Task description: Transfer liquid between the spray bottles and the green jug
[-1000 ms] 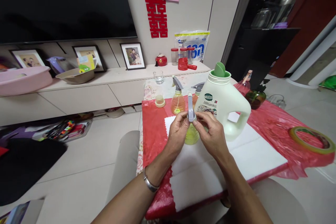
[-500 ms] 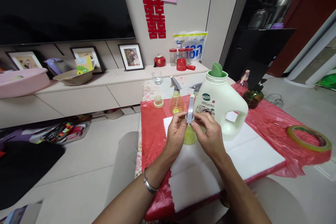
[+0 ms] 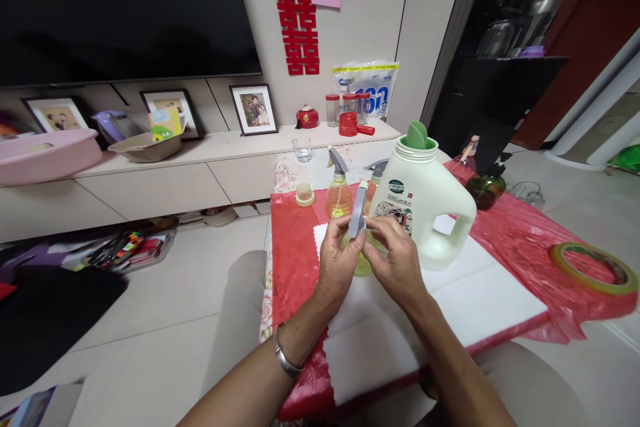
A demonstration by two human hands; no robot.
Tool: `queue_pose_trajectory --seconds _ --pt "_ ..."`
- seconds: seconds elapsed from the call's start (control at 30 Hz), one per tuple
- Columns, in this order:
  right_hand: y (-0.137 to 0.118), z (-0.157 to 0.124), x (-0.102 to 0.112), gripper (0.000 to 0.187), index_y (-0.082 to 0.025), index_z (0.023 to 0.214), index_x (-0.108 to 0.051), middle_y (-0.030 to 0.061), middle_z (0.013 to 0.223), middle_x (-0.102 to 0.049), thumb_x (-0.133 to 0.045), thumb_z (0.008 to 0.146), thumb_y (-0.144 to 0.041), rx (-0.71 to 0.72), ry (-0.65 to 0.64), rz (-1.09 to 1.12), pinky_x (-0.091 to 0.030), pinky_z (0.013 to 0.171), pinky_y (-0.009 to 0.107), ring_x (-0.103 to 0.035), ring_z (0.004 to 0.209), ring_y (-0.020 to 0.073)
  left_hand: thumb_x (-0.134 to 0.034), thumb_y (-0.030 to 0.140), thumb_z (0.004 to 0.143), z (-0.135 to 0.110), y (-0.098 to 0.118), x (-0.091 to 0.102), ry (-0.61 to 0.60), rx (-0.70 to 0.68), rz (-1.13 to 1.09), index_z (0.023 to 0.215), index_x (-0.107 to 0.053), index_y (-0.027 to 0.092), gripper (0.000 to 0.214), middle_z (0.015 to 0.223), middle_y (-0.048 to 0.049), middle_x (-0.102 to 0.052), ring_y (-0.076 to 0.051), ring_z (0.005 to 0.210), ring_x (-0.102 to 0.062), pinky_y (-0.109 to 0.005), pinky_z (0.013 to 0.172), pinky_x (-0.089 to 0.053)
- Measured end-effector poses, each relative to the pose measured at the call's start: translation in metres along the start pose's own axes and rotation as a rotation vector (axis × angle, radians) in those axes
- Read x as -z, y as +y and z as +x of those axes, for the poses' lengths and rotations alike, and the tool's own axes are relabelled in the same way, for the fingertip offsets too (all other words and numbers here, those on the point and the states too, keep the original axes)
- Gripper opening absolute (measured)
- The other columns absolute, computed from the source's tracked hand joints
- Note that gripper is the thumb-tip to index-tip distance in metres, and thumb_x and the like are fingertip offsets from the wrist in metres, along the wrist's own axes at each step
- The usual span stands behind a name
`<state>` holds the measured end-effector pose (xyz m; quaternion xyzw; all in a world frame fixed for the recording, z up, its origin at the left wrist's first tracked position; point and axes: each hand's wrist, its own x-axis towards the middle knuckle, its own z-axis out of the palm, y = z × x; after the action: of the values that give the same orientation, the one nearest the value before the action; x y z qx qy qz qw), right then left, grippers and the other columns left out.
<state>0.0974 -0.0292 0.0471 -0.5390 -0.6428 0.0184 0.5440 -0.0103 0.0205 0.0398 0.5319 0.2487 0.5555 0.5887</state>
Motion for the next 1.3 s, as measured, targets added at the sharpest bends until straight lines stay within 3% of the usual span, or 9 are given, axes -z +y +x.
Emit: queue_pose_trajectory --seconds 0.17,0.33,0.47,0.67,0.8,0.97,1.13,1.3 --pt "0.010 -0.006 0.001 0.055 -0.015 0.138 -0.050 0.0086 0.128 -0.049 -0.059 0.085 -0.026 -0.094 -0.170 -0.097 -0.046 0.102 0.037 -0.048 0.120 0.0211 -0.068 0.033 0.083 0.004 -0.003 0.001 -0.010 0.029 -0.020 0.107 -0.061 0.022 0.028 0.108 -0.0041 -0.067 -0.020 0.106 -0.062 -0.034 0.095 -0.046" --pt "0.017 -0.012 -0.008 0.076 -0.012 0.149 -0.033 0.0109 0.136 -0.045 -0.061 0.081 -0.030 -0.172 -0.228 -0.132 -0.045 0.103 0.041 -0.046 0.125 0.0245 -0.067 0.032 0.083 0.002 0.000 -0.001 0.019 0.041 0.016 0.110 -0.062 0.022 0.029 0.112 -0.0047 -0.067 -0.021 0.110 -0.061 -0.034 0.098 -0.045" --pt "0.014 -0.013 -0.013 0.070 -0.014 0.149 -0.032 0.0089 0.139 -0.043 -0.058 0.087 -0.035 -0.100 -0.233 -0.106 -0.045 0.104 0.037 -0.047 0.126 0.0218 -0.067 0.033 0.083 -0.004 0.008 0.005 0.028 0.072 0.039 0.112 -0.062 0.021 0.031 0.115 -0.0058 -0.067 -0.022 0.111 -0.060 -0.035 0.098 -0.045" --pt "0.009 -0.012 -0.013 0.063 -0.014 0.138 -0.044 0.0087 0.124 -0.054 -0.067 0.085 -0.039 -0.101 -0.284 -0.135 -0.049 0.093 0.034 -0.055 0.112 0.0226 -0.063 0.038 0.086 -0.006 0.013 0.020 -0.049 0.096 0.086 0.114 -0.063 0.022 0.032 0.115 -0.0064 -0.066 -0.024 0.111 -0.059 -0.036 0.097 -0.045" --pt "0.007 -0.010 -0.009 0.051 -0.017 0.131 -0.050 0.0058 0.119 -0.056 -0.064 0.085 -0.032 -0.134 -0.294 -0.092 -0.048 0.091 0.031 -0.056 0.108 0.0202 -0.066 0.037 0.083 -0.004 0.016 0.017 -0.087 0.093 0.110 0.112 -0.063 0.022 0.033 0.111 -0.0055 -0.068 -0.023 0.106 -0.061 -0.034 0.093 -0.046" --pt "0.006 -0.010 -0.009 0.055 -0.014 0.138 -0.047 0.0082 0.127 -0.052 -0.059 0.088 -0.033 -0.133 -0.311 -0.038 -0.045 0.097 0.032 -0.052 0.117 0.0211 -0.075 0.031 0.075 -0.002 0.018 0.009 -0.031 0.096 0.140 0.105 -0.062 0.021 0.034 0.099 -0.0024 -0.068 -0.019 0.095 -0.062 -0.032 0.088 -0.047" --pt "0.010 -0.011 -0.010 0.055 -0.013 0.134 -0.047 0.0080 0.125 -0.053 -0.063 0.087 -0.036 -0.129 -0.289 -0.022 -0.045 0.096 0.031 -0.054 0.114 0.0200 -0.073 0.033 0.078 0.002 0.011 0.013 -0.010 0.040 0.172 0.103 -0.068 0.022 0.029 0.102 -0.0050 -0.064 -0.022 0.104 -0.060 -0.033 0.093 -0.046" --pt "0.010 -0.010 -0.010 0.044 -0.014 0.122 -0.052 0.0067 0.114 -0.057 -0.063 0.085 -0.035 -0.154 -0.294 -0.037 -0.046 0.086 0.029 -0.056 0.103 0.0188 -0.072 0.033 0.078 0.002 0.014 0.012 -0.051 0.086 0.078 0.104 -0.066 0.022 0.029 0.103 -0.0050 -0.064 -0.022 0.104 -0.061 -0.033 0.092 -0.048"
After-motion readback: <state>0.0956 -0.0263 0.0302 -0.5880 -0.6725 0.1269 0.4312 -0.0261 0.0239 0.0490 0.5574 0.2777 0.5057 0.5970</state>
